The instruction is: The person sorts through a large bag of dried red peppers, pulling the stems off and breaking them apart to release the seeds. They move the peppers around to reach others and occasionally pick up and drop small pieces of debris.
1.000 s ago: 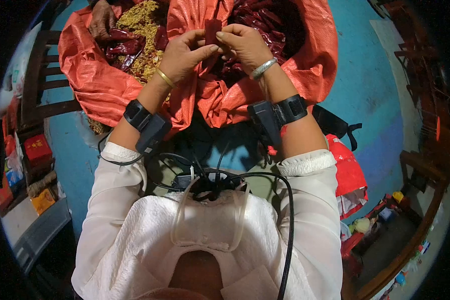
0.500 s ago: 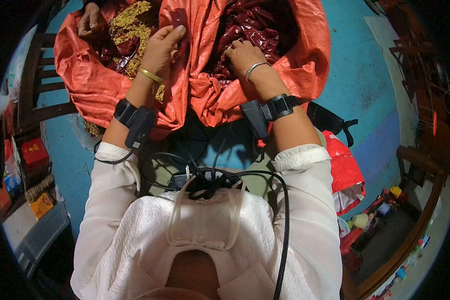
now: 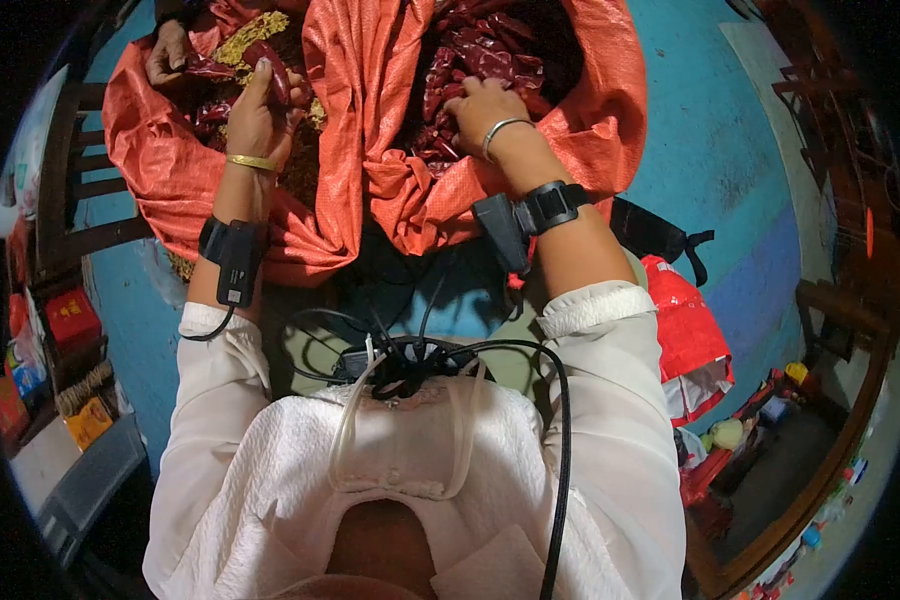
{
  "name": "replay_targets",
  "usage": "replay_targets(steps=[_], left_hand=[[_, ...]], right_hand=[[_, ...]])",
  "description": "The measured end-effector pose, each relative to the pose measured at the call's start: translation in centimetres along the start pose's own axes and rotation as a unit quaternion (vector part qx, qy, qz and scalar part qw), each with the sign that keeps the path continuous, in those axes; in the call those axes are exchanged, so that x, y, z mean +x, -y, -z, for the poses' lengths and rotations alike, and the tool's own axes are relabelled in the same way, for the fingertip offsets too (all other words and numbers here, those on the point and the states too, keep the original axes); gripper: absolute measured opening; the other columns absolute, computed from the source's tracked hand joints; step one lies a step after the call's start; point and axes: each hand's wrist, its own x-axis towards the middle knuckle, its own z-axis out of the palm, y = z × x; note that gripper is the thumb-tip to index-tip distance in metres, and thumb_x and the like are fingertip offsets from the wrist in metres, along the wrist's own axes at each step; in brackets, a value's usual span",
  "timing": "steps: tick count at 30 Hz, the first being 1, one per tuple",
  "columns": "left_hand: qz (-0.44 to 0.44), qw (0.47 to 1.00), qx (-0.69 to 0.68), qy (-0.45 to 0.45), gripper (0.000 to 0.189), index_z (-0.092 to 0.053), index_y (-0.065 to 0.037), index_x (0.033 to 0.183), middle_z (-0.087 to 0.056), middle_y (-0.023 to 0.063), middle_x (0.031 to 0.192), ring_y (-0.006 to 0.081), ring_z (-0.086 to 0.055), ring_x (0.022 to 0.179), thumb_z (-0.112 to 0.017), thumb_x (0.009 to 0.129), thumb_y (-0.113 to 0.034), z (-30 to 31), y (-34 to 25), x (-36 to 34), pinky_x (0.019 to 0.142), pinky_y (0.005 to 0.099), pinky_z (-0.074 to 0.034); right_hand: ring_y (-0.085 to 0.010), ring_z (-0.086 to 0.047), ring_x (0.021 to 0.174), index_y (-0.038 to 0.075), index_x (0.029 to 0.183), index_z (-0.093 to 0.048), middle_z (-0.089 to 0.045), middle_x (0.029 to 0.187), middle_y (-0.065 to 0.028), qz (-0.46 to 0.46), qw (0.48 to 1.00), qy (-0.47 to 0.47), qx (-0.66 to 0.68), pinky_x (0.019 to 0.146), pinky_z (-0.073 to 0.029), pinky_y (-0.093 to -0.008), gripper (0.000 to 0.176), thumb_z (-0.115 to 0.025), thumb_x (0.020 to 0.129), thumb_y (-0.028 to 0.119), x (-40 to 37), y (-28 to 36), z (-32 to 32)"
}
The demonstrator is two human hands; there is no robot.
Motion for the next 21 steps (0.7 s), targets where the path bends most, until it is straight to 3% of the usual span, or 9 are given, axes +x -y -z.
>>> replay_targets(steps=[2,5,8,10,12,15,21], left_hand=[[-0.013,1.0,0.004,-0.015,0.027,-0.053,-0.006,0.088,-0.058,0.0039,0.076,0.0094,-0.053,0.062,-0.051,0.084,-0.033,0.1,0.0,-0.1,0.052,0.0214,-0.042],[-0.017,0.999,-0.024,-0.023,0.027,-0.053,-0.005,0.083,-0.058,0.0046,0.07,0.0104,-0.054,0.057,-0.049,0.085,-0.032,0.4,-0.3,0.0,0.046,0.0211,-0.041],[-0.016,0.999,-0.035,-0.026,0.027,-0.054,-0.005,0.081,-0.058,0.0036,0.068,0.0103,-0.054,0.057,-0.049,0.085,-0.032,0.7,-0.6,0.1,0.046,0.0212,-0.041],[-0.021,0.999,-0.033,-0.027,0.027,-0.054,-0.006,0.081,-0.058,0.0035,0.069,0.0104,-0.054,0.057,-0.05,0.085,-0.032,0.7,-0.5,0.1,0.046,0.0213,-0.041],[-0.026,0.999,-0.03,-0.027,0.027,-0.054,-0.006,0.081,-0.058,0.0033,0.069,0.0104,-0.054,0.057,-0.05,0.085,-0.032,0.8,-0.4,0.0,0.047,0.0213,-0.041],[-0.022,0.999,-0.034,-0.016,0.027,-0.054,-0.005,0.081,-0.058,0.0033,0.069,0.0105,-0.054,0.057,-0.05,0.084,-0.032,0.8,-0.4,-0.3,0.047,0.0214,-0.041],[-0.017,0.999,-0.02,-0.027,0.026,-0.053,-0.005,0.082,-0.058,0.0035,0.07,0.0114,-0.055,0.06,-0.052,0.084,-0.031,0.9,-0.5,-0.4,0.048,0.0219,-0.041]], right_hand=[[-0.0285,-0.045,0.105,0.017,0.11,-0.053,-0.044,0.114,-0.0095,-0.046,0.998,0.025,-0.028,0.087,-0.04,-0.0389,0.041,-0.063,0.071,0.026,0.2,-0.6,1.0],[-0.028,-0.046,0.103,0.016,0.105,-0.056,-0.049,0.108,-0.0091,-0.095,0.994,-0.06,0.005,0.085,-0.041,-0.0388,0.037,-0.063,0.071,0.027,0.5,-2.9,0.6],[-0.0262,-0.047,0.102,0.019,0.107,-0.054,-0.05,0.105,-0.0067,-0.123,0.99,-0.063,-0.017,0.085,-0.041,-0.0376,0.038,-0.063,0.071,0.026,0.6,-3.3,0.8],[-0.027,-0.048,0.1,0.018,0.106,-0.055,-0.051,0.104,-0.0073,-0.121,0.991,-0.047,-0.013,0.084,-0.042,-0.0373,0.035,-0.061,0.072,0.026,0.9,-3.1,0.8],[-0.0287,-0.049,0.098,0.014,0.099,-0.058,-0.052,0.104,-0.0099,-0.112,0.989,-0.09,0.042,0.083,-0.041,-0.0398,0.029,-0.06,0.074,0.027,1.6,-2.9,0.2],[-0.0285,-0.049,0.098,0.013,0.1,-0.058,-0.054,0.102,-0.0095,-0.098,0.985,-0.137,0.046,0.082,-0.041,-0.0391,0.029,-0.058,0.075,0.028,2.5,-2.6,-0.8],[-0.0293,-0.051,0.096,0.015,0.106,-0.054,-0.055,0.097,-0.0101,-0.09,0.987,-0.135,-0.004,0.08,-0.043,-0.0376,0.037,-0.061,0.072,0.029,3.0,-1.9,-1.4]])
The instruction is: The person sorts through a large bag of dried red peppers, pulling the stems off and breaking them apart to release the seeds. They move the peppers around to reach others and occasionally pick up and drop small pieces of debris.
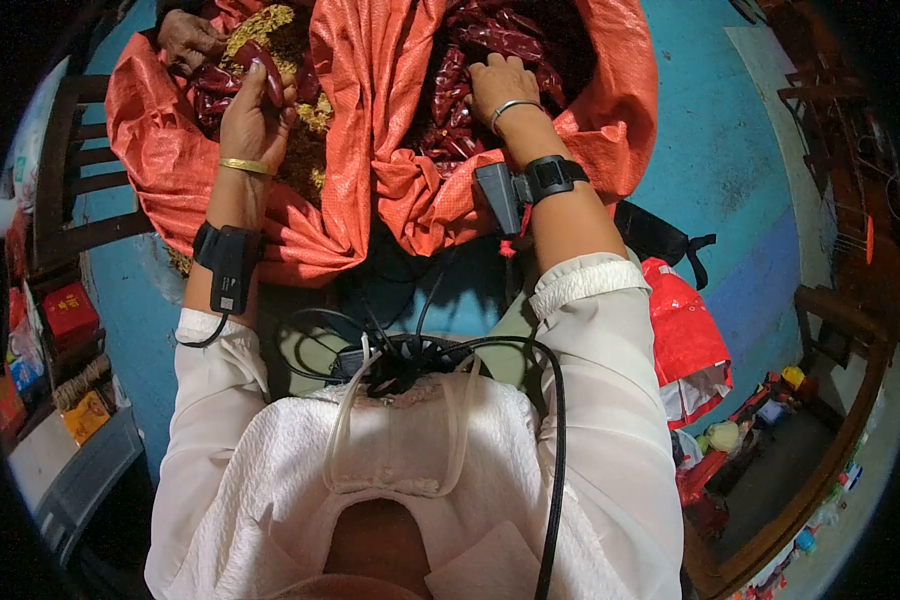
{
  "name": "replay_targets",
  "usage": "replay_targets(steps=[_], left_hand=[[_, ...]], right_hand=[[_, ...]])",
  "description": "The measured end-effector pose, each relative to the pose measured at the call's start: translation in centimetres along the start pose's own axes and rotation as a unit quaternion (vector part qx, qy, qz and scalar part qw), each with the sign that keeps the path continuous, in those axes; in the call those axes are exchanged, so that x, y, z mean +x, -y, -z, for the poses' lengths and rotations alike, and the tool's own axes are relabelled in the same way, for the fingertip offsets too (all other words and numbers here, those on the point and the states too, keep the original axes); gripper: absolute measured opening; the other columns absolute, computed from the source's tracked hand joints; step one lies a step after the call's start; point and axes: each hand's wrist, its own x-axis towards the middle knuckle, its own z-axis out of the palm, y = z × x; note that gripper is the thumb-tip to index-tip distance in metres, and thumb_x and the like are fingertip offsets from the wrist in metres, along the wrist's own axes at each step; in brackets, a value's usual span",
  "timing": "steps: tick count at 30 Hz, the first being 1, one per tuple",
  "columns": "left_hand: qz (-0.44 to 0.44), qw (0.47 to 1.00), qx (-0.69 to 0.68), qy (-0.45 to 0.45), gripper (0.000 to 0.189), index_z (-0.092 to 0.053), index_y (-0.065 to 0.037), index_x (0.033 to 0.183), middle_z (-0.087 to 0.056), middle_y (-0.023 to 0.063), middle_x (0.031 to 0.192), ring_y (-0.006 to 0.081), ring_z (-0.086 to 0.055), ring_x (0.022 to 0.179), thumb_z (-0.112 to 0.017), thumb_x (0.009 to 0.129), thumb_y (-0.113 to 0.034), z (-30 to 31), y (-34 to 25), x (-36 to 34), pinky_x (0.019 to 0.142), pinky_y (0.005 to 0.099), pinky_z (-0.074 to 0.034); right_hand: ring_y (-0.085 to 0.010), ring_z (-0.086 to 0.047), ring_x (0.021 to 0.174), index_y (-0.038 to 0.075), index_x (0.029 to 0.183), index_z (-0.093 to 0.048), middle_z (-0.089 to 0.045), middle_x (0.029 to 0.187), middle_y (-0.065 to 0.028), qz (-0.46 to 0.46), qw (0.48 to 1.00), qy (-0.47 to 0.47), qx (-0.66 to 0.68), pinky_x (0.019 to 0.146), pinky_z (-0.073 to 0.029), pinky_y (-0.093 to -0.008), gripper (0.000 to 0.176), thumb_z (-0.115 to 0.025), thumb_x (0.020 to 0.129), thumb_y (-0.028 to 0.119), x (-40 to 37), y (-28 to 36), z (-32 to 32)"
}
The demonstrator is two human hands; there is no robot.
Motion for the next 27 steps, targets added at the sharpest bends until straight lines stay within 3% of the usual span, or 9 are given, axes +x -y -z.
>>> replay_targets(steps=[1,3,6,10,18,21,23,25,27], left_hand=[[0.005,1.0,0.004,0.003,0.025,-0.053,-0.005,0.082,-0.058,0.0037,0.07,0.0117,-0.055,0.061,-0.053,0.083,-0.03,0.0,-0.1,0.0,0.049,0.0226,-0.042],[0.01,1.0,0.007,0.005,0.024,-0.053,-0.005,0.082,-0.058,0.004,0.07,0.012,-0.055,0.061,-0.054,0.083,-0.029,0.0,-0.1,0.2,0.049,0.0234,-0.042],[0.005,1.0,-0.006,0.002,0.02,-0.053,-0.005,0.079,-0.057,0.004,0.07,0.0118,-0.055,0.061,-0.056,0.082,-0.025,0.1,0.1,0.5,0.049,0.0233,-0.042],[0.0,0.999,-0.014,0.032,0.016,-0.051,-0.006,0.075,-0.056,0.0032,0.07,0.0096,-0.054,0.06,-0.057,0.081,-0.02,0.0,0.2,0.3,0.048,0.0195,-0.043],[0.022,0.996,0.023,0.08,0.016,-0.054,-0.008,0.085,-0.058,0.0005,0.078,0.0079,-0.056,0.066,-0.055,0.083,-0.023,0.0,0.8,0.6,0.053,0.0195,-0.046],[0.014,0.999,0.008,0.039,0.018,-0.052,-0.007,0.088,-0.058,0.0032,0.078,0.0098,-0.056,0.066,-0.052,0.085,-0.025,0.3,0.4,1.4,0.054,0.0214,-0.046],[-0.028,0.993,-0.113,-0.03,0.03,-0.051,-0.006,0.085,-0.06,0.008,0.082,0.0126,-0.056,0.068,-0.045,0.087,-0.035,0.9,0.3,2.2,0.056,0.023,-0.047],[-0.024,0.982,-0.177,-0.068,0.043,-0.049,-0.003,0.098,-0.058,0.0121,0.09,0.0146,-0.056,0.072,-0.037,0.088,-0.042,1.5,0.2,2.5,0.06,0.0252,-0.046],[0.081,0.94,-0.292,0.157,0.054,-0.044,0.0,0.111,-0.056,0.0146,0.096,0.015,-0.055,0.074,-0.032,0.087,-0.047,2.2,0.0,2.4,0.061,0.0243,-0.046]], right_hand=[[-0.0293,-0.051,0.096,0.015,0.106,-0.054,-0.055,0.097,-0.0101,0.001,1.0,0.001,0.0,0.08,-0.043,-0.0376,0.037,-0.061,0.072,0.029,0.2,0.1,0.1],[-0.029,-0.053,0.097,0.012,0.105,-0.054,-0.056,0.101,-0.0119,-0.019,0.991,0.134,0.013,0.082,-0.043,-0.0399,0.036,-0.062,0.073,0.025,0.6,0.4,0.9],[-0.028,-0.054,0.096,0.012,0.107,-0.053,-0.057,0.103,-0.0124,-0.016,0.983,0.183,0.028,0.081,-0.043,-0.0403,0.037,-0.061,0.072,0.023,0.3,0.6,2.6],[-0.0273,-0.054,0.097,0.013,0.103,-0.056,-0.057,0.103,-0.0112,-0.018,0.989,0.136,0.051,0.082,-0.044,-0.0392,0.033,-0.06,0.072,0.022,0.1,-0.1,2.2],[-0.0281,-0.054,0.096,0.013,0.097,-0.06,-0.058,0.101,-0.0109,0.052,0.973,0.208,0.083,0.082,-0.044,-0.038,0.027,-0.06,0.072,0.026,-0.6,-0.3,2.0],[-0.0288,-0.056,0.088,0.013,0.095,-0.061,-0.06,0.09,-0.0128,0.081,0.98,0.159,0.092,0.077,-0.044,-0.0377,0.027,-0.061,0.07,0.024,-1.1,-0.7,1.2],[-0.0293,-0.056,0.088,0.013,0.097,-0.06,-0.06,0.091,-0.013,0.05,0.984,0.15,0.081,0.078,-0.044,-0.0379,0.028,-0.061,0.071,0.024,-1.2,-0.8,1.6],[-0.0298,-0.055,0.089,0.013,0.099,-0.06,-0.06,0.092,-0.0133,0.019,0.987,0.141,0.07,0.078,-0.043,-0.0381,0.029,-0.06,0.072,0.025,-1.3,-0.6,2.4],[-0.0282,-0.054,0.095,0.014,0.098,-0.06,-0.058,0.1,-0.0112,-0.025,0.986,0.133,0.094,0.081,-0.043,-0.0386,0.026,-0.057,0.076,0.027,-1.6,-0.6,2.9]])
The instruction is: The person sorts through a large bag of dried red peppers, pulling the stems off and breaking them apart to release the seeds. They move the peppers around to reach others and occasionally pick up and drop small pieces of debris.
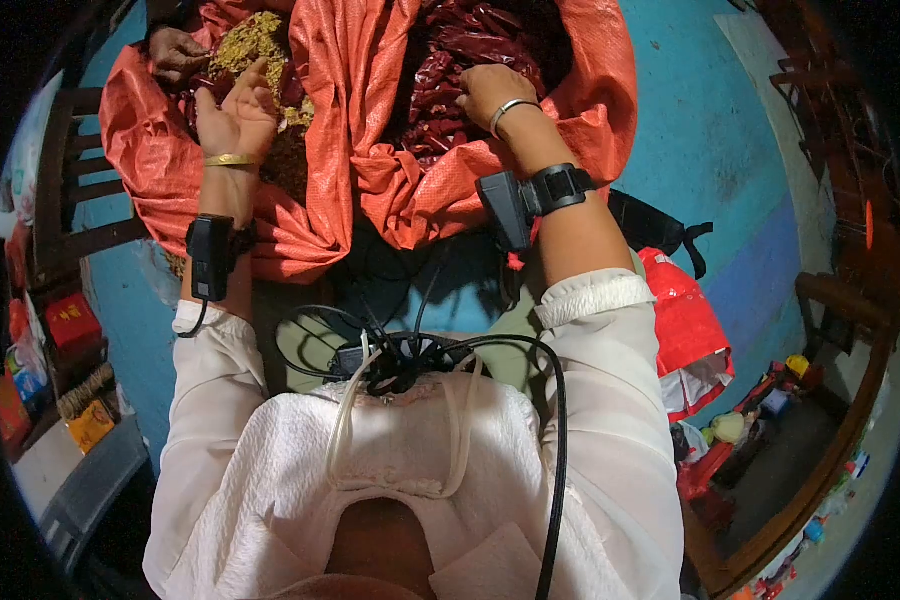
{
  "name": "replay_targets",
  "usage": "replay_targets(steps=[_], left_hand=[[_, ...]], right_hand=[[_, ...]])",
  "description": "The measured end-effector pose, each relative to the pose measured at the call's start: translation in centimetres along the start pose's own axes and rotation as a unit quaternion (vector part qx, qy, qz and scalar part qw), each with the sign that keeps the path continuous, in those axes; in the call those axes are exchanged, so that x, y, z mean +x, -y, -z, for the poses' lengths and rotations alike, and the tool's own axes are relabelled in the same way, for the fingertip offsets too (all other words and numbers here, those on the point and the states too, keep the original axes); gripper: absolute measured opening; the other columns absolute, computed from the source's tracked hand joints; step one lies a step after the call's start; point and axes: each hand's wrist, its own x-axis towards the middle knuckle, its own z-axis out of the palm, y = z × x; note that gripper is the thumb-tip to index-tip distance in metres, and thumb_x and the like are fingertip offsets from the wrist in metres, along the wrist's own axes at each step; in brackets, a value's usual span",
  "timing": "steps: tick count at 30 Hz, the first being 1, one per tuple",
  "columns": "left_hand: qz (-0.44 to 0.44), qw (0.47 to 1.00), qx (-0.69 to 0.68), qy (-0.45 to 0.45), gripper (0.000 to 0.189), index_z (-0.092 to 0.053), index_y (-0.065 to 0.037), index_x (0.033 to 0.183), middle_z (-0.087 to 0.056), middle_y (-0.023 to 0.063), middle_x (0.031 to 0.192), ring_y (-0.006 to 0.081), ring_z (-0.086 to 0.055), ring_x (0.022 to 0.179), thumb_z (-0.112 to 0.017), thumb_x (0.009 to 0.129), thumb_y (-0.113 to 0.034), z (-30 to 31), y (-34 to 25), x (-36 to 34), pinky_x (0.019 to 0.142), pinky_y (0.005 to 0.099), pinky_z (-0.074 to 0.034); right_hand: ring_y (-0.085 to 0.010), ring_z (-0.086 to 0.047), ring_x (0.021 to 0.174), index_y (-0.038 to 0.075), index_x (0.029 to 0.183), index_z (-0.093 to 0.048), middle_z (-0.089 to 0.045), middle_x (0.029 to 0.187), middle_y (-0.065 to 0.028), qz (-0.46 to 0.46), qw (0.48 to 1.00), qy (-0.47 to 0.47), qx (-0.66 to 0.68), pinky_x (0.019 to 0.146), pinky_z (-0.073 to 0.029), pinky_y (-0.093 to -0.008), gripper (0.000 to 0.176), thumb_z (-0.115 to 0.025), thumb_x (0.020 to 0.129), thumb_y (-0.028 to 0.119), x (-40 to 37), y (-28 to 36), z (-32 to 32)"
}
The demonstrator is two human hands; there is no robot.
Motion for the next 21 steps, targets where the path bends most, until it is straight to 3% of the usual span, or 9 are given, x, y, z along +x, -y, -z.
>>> replay_targets(steps=[2,4,6,10,12,14,16,18,21], left_hand=[[0.015,0.999,0.002,0.042,0.06,-0.038,0.003,0.118,-0.055,0.0161,0.098,0.0169,-0.055,0.074,-0.031,0.087,-0.048,-0.8,1.4,0.2,0.063,0.0243,-0.045],[0.103,0.967,0.094,0.214,0.06,-0.035,0.004,0.122,-0.051,0.017,0.107,0.0192,-0.054,0.084,-0.037,0.087,-0.045,-2.2,3.1,0.3,0.069,0.028,-0.047],[0.117,0.947,0.269,0.129,0.054,-0.037,0.004,0.121,-0.05,0.0161,0.111,0.0196,-0.053,0.089,-0.04,0.087,-0.038,-5.0,6.2,-1.4,0.074,0.0278,-0.045],[0.163,0.915,0.318,0.19,0.046,-0.037,0.001,0.122,-0.048,0.0139,0.115,0.0193,-0.046,0.107,-0.043,0.088,-0.029,-4.8,10.0,-1.8,0.088,0.0283,-0.038],[0.06,0.855,0.478,0.192,0.044,-0.04,0.0,0.12,-0.051,0.0094,0.109,0.016,-0.05,0.097,-0.05,0.084,-0.024,-4.1,11.5,-1.2,0.08,0.0246,-0.041],[0.028,0.844,0.509,0.168,0.043,-0.04,0.0,0.119,-0.052,0.0112,0.108,0.0216,-0.051,0.098,-0.052,0.081,-0.017,-2.4,12.1,-0.1,0.082,0.0279,-0.041],[-0.083,0.662,0.729,0.154,0.048,-0.035,-0.001,0.123,-0.045,0.0124,0.12,0.0202,-0.045,0.109,-0.054,0.081,-0.013,-2.2,11.9,0.6,0.09,0.0288,-0.036],[-0.114,0.617,0.765,0.146,0.052,-0.036,-0.003,0.122,-0.046,0.0148,0.117,0.0242,-0.047,0.107,-0.057,0.076,-0.012,-2.2,12.2,0.7,0.089,0.0302,-0.038],[-0.277,0.51,0.792,0.191,0.051,-0.041,-0.006,0.118,-0.05,0.0166,0.109,0.0324,-0.049,0.1,-0.06,0.071,-0.011,-2.5,13.0,0.7,0.086,0.0345,-0.04]], right_hand=[[-0.0283,-0.054,0.095,0.014,0.098,-0.06,-0.058,0.1,-0.0114,-0.006,1.0,-0.009,0.02,0.081,-0.043,-0.0388,0.026,-0.057,0.076,0.027,-0.3,0.1,0.3],[-0.0285,-0.054,0.095,0.014,0.099,-0.06,-0.058,0.1,-0.0115,-0.011,0.999,-0.018,0.037,0.082,-0.043,-0.039,0.026,-0.056,0.076,0.027,-0.2,0.0,0.2],[-0.0292,-0.054,0.094,0.013,0.099,-0.06,-0.058,0.098,-0.0122,-0.004,0.997,-0.04,0.065,0.081,-0.042,-0.0387,0.026,-0.056,0.077,0.027,0.2,-0.6,-0.5],[-0.03,-0.054,0.092,0.013,0.1,-0.059,-0.059,0.097,-0.0127,0.016,0.99,-0.068,0.122,0.081,-0.042,-0.0378,0.027,-0.055,0.076,0.025,0.3,-1.3,-1.1],[-0.0308,-0.054,0.092,0.011,0.099,-0.06,-0.059,0.096,-0.0137,0.027,0.981,-0.093,0.169,0.081,-0.042,-0.0369,0.028,-0.057,0.075,0.025,0.2,-1.5,-1.2],[-0.03,-0.055,0.09,0.01,0.098,-0.06,-0.059,0.095,-0.0137,0.036,0.974,-0.103,0.2,0.08,-0.042,-0.0362,0.028,-0.057,0.075,0.024,0.2,-1.7,-1.3],[-0.0291,-0.056,0.089,0.009,0.097,-0.061,-0.06,0.095,-0.0137,0.046,0.965,-0.115,0.23,0.079,-0.043,-0.0354,0.027,-0.058,0.074,0.024,0.1,-1.7,-1.5],[-0.0238,-0.059,0.081,0.006,0.094,-0.062,-0.062,0.089,-0.0132,0.048,0.936,-0.095,0.335,0.074,-0.045,-0.0313,0.025,-0.057,0.074,0.02,0.0,-1.4,-1.7],[-0.0181,-0.059,0.075,0.005,0.093,-0.062,-0.063,0.084,-0.0118,0.079,0.907,-0.065,0.408,0.069,-0.045,-0.0275,0.024,-0.056,0.074,0.017,-0.2,-0.8,-1.7]])
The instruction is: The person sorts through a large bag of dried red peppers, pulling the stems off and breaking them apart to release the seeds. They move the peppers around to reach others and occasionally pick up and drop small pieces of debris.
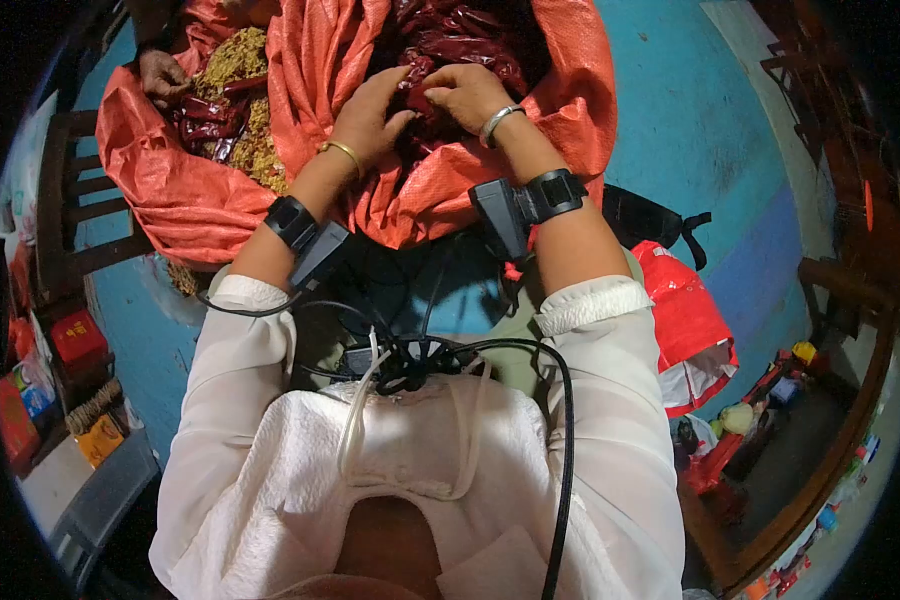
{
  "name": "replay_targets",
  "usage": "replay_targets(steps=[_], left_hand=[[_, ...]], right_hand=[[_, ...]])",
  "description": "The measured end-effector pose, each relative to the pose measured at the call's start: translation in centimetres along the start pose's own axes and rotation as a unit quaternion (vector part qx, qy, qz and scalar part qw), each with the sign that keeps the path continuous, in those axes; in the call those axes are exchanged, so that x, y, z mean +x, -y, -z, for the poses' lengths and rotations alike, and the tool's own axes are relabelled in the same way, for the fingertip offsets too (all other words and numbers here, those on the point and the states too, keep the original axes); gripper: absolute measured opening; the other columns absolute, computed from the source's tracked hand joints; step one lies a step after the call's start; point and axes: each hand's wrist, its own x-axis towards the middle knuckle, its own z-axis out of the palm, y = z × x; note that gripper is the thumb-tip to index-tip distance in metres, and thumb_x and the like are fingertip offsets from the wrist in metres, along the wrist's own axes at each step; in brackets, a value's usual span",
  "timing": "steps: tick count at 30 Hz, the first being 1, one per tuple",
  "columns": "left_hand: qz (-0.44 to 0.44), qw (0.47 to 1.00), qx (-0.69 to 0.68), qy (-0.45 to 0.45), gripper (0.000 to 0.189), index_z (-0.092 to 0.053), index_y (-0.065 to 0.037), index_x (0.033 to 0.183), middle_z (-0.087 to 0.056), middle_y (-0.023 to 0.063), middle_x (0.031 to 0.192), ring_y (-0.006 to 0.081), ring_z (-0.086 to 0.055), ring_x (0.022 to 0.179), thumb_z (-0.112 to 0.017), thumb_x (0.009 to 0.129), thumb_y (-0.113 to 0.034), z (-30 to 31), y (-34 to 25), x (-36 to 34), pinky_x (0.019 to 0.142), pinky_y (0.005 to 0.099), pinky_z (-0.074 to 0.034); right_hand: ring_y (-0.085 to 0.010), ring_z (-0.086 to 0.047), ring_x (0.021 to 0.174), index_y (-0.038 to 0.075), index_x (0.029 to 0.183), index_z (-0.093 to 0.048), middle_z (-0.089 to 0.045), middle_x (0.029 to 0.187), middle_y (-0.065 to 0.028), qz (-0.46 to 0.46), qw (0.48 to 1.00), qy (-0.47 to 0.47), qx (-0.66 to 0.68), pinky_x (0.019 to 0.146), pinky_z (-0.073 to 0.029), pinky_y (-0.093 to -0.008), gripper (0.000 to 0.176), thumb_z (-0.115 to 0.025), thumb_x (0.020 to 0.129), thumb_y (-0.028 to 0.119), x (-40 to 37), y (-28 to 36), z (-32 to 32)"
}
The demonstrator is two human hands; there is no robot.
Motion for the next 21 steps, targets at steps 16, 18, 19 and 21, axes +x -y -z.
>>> replay_targets(steps=[16,18,19,21], left_hand=[[0.374,0.791,-0.476,0.089,0.02,-0.052,-0.002,0.092,-0.06,0.0074,0.08,0.0135,-0.058,0.066,-0.046,0.087,-0.02,1.8,1.0,1.0,0.06,0.0223,-0.048],[0.373,0.773,-0.505,0.084,0.019,-0.052,-0.003,0.091,-0.06,0.0075,0.081,0.0134,-0.058,0.066,-0.047,0.087,-0.021,1.7,1.0,0.7,0.06,0.0227,-0.048],[0.372,0.77,-0.512,0.076,0.019,-0.053,-0.003,0.09,-0.059,0.0056,0.08,0.0118,-0.058,0.066,-0.048,0.087,-0.021,1.7,0.9,0.7,0.06,0.0218,-0.047],[0.37,0.768,-0.519,0.067,0.019,-0.053,-0.004,0.089,-0.059,0.0037,0.079,0.0103,-0.057,0.067,-0.049,0.086,-0.022,1.4,1.3,0.5,0.059,0.0209,-0.046]], right_hand=[[-0.027,-0.057,0.087,0.012,0.096,-0.061,-0.06,0.092,-0.0116,0.022,0.961,-0.128,-0.244,0.077,-0.044,-0.0347,0.026,-0.057,0.074,0.025,1.8,0.3,0.0],[-0.0273,-0.052,0.095,0.013,0.105,-0.055,-0.054,0.102,-0.0109,0.017,0.945,-0.055,-0.321,0.081,-0.042,-0.0368,0.034,-0.059,0.072,0.021,1.8,1.2,-0.7],[-0.0273,-0.052,0.095,0.013,0.105,-0.055,-0.054,0.102,-0.0109,0.018,0.946,-0.054,-0.32,0.081,-0.042,-0.0368,0.034,-0.059,0.072,0.021,1.8,1.1,-1.2],[-0.029,-0.046,0.103,0.016,0.113,-0.048,-0.046,0.113,-0.011,0.083,0.917,-0.064,-0.384,0.084,-0.041,-0.0374,0.046,-0.063,0.069,0.019,1.6,0.5,-2.3]])
